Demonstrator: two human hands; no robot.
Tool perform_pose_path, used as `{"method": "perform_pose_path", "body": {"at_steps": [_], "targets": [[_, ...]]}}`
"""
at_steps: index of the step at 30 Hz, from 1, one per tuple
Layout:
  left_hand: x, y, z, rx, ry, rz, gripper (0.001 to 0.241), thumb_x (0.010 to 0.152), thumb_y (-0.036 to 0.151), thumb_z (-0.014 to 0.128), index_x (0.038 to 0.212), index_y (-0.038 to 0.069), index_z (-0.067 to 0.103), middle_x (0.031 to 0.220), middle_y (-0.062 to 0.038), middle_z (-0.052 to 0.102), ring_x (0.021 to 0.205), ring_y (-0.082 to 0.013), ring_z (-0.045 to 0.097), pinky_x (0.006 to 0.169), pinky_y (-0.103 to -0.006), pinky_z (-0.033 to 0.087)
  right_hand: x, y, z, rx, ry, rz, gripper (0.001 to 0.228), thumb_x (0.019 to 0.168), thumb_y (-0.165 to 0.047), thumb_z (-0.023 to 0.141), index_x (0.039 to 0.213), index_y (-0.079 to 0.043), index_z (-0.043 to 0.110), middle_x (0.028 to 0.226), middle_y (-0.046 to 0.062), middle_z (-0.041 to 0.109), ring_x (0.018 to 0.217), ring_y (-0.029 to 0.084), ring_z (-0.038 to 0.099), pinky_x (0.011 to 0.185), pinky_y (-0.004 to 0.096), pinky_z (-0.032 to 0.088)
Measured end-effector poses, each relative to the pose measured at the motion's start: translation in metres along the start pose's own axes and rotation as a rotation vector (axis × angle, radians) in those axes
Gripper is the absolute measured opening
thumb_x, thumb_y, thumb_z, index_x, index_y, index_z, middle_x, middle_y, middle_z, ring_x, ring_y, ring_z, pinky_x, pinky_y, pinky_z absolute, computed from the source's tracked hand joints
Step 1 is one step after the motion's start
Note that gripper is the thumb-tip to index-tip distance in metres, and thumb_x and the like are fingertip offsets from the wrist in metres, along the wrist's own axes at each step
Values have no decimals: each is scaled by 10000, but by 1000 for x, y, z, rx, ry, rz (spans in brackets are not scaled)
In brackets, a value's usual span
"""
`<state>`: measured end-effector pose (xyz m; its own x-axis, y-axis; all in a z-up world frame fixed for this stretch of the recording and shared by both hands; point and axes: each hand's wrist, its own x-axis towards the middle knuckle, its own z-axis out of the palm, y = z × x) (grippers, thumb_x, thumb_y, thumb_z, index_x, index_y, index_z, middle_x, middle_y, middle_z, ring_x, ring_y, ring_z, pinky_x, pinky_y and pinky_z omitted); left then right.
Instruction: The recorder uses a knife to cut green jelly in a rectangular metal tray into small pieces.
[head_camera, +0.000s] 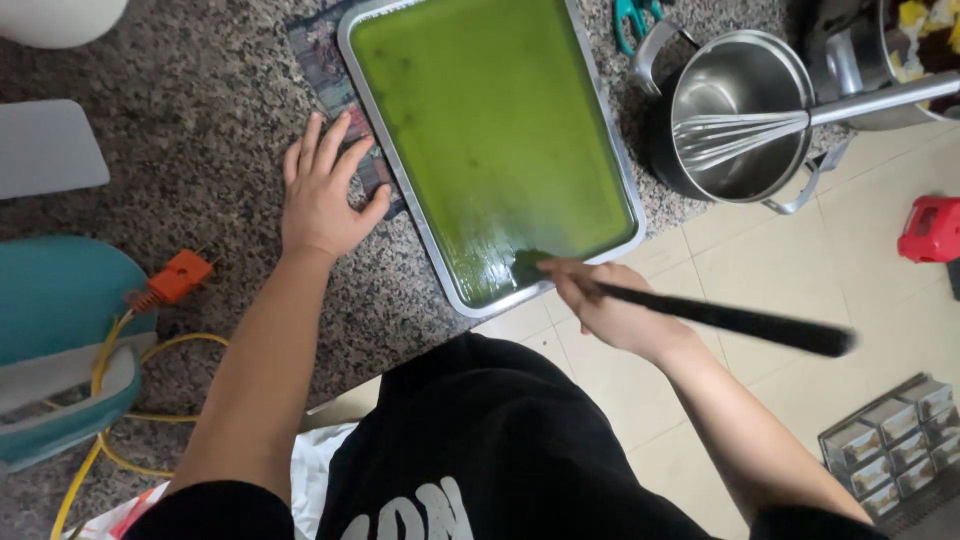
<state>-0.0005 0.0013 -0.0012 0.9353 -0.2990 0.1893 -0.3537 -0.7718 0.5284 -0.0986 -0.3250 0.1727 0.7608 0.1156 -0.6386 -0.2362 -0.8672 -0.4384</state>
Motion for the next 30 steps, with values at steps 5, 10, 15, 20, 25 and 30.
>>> {"method": "perform_pose_path", "body": {"at_steps": [5, 10, 15, 20, 25, 30], "targets": [[-1, 0, 1, -2, 1, -13, 554, 919, 383, 730, 1411, 144, 642, 1647, -118, 405, 1561, -390, 271, 1251, -576, 241, 59, -4, -15, 363, 206, -141, 400, 1065, -267, 470, 1388, -74, 604, 1170, 135, 762, 513, 141, 659, 541, 296, 571], [2, 0, -1, -4, -58, -59, 555, 918, 422, 718, 1407, 173, 634, 1640, -108, 387, 1548, -374, 249, 1239, -569, 210, 146, -26, -31, 540, 326, -320, 429, 1095, -263, 459, 1462, -51, 527, 1286, 138, 700, 503, 118, 633, 526, 295, 563], [1, -3, 5, -25, -48, -77, 557, 915, 428, 708, 1415, 193, 630, 1644, -84, 386, 1558, -353, 248, 1261, -538, 217, 206, -64, -46, 444, 317, -302, 444, 1103, -269, 436, 1507, -107, 525, 734, 88, 596, 458, 122, 563, 478, 302, 554], [3, -1, 1, -29, -36, -73, 562, 892, 419, 718, 1397, 187, 636, 1635, -88, 397, 1551, -358, 261, 1253, -545, 221, 241, -71, -52, 346, 285, -324, 424, 1096, -275, 436, 1477, -119, 538, 777, 18, 601, 433, 121, 584, 465, 296, 558], [2, 1, -1, -44, -11, -54, 569, 878, 409, 728, 1392, 180, 639, 1630, -93, 409, 1548, -363, 278, 1251, -553, 227, 236, -64, -52, 313, 250, -359, 399, 1084, -254, 448, 1432, -93, 557, 955, -87, 679, 432, 122, 598, 445, 298, 551], [1, -3, 3, -32, 3, -29, 573, 889, 411, 738, 1396, 162, 641, 1622, -106, 416, 1540, -379, 287, 1247, -566, 234, 189, -51, -52, 213, 192, -263, 377, 1085, -238, 457, 1403, -111, 615, 713, 65, 635, 432, 129, 582, 428, 304, 513]]}}
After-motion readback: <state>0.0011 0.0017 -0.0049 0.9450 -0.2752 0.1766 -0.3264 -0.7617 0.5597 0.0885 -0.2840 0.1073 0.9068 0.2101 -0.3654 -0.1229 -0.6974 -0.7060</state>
